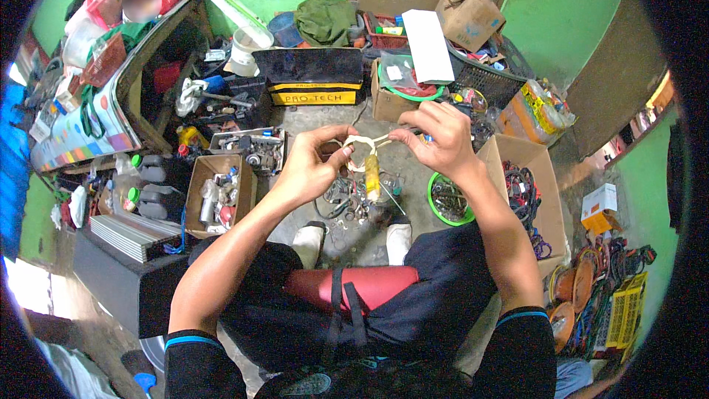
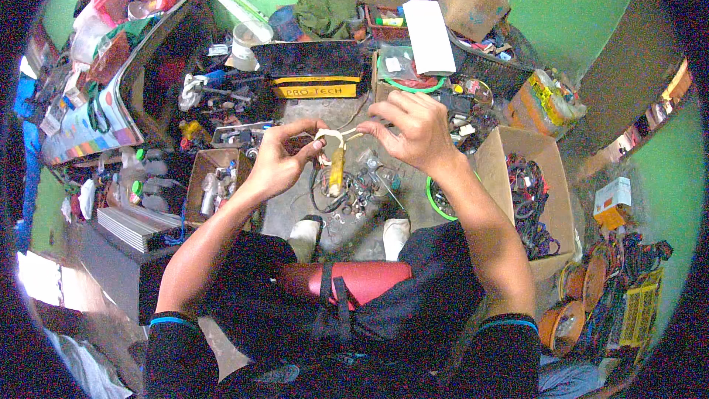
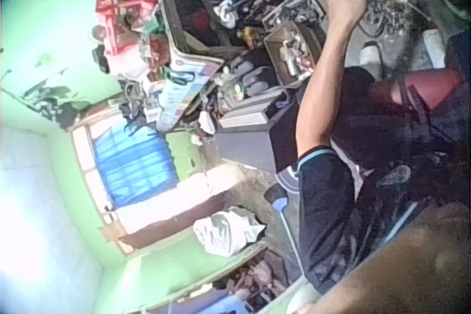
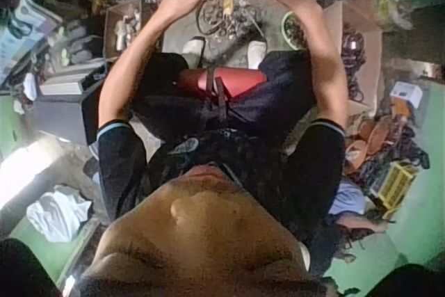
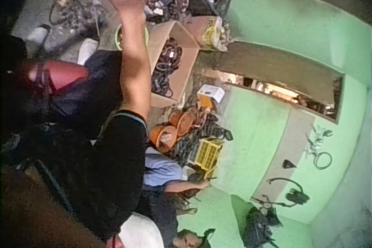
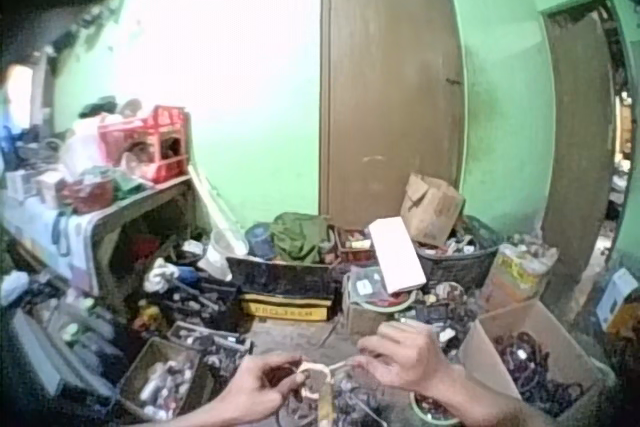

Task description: The person sits on the floor and uses a yellow-handled screwdriver to adjust a small white circular component. They then handle a black electrical connector with red and black wires, manipulating the wires and the connector housing.

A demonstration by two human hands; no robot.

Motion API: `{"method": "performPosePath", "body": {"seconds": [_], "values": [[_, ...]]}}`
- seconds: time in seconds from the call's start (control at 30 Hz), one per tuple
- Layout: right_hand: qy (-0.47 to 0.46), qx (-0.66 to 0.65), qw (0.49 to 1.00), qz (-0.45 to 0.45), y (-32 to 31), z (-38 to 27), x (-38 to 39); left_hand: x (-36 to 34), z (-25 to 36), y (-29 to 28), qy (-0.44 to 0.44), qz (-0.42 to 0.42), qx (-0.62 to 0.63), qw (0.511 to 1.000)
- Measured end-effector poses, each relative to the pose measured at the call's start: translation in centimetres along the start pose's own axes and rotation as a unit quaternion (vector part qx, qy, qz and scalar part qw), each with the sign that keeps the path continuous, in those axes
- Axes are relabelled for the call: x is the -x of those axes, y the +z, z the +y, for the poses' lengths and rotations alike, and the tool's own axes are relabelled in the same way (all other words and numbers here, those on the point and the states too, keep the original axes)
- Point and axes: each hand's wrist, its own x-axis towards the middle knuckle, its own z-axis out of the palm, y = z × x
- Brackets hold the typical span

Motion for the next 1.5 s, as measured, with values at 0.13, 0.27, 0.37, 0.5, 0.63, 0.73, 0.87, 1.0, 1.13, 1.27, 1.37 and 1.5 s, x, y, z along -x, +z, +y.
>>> {"method": "performPosePath", "body": {"seconds": [0.13,0.27,0.37,0.5,0.63,0.73,0.87,1.0,1.13,1.27,1.37,1.5], "values": [[-0.079,0.095,0.992,-0.009,-1.2,-0.4,-0.5,-0.2,-0.2,-0.7,-0.007,-0.025,0.013,1.000],[-0.023,0.015,0.999,0.026,-0.2,-0.7,-0.8,-0.1,-0.2,-1.2,-0.043,-0.007,0.131,0.990],[0.104,-0.112,0.988,-0.030,1.6,-1.0,0.7,0.5,0.0,-1.0,-0.042,-0.004,0.162,0.986],[0.127,-0.140,0.978,-0.093,2.7,-1.9,1.3,0.5,-0.4,-0.4,-0.040,0.016,0.150,0.988],[0.065,-0.002,0.993,-0.097,3.1,-1.9,1.2,0.8,-0.9,0.2,-0.021,0.012,0.143,0.989],[0.064,0.102,0.988,-0.099,2.8,-1.2,1.2,0.7,-0.3,0.0,-0.073,-0.003,0.126,0.989],[0.121,0.039,0.982,-0.138,2.1,-0.9,1.0,0.4,0.2,-0.9,-0.055,0.015,0.073,0.996],[0.220,-0.157,0.940,-0.209,1.7,-0.9,1.1,0.4,-0.2,-1.2,-0.024,0.001,-0.016,1.000],[0.173,-0.228,0.946,-0.153,1.8,-0.2,0.9,0.6,0.0,-1.0,0.005,-0.028,-0.037,0.999],[0.131,-0.098,0.979,-0.125,1.2,-1.0,0.4,0.3,-0.5,-0.5,0.062,-0.004,-0.172,0.983],[0.133,-0.064,0.980,-0.130,0.8,-2.1,0.1,0.4,-1.0,-0.4,0.036,0.030,-0.179,0.983],[0.242,-0.177,0.947,-0.117,1.8,-4.0,0.6,0.5,-1.1,-0.2,0.111,0.114,-0.280,0.947]]}}
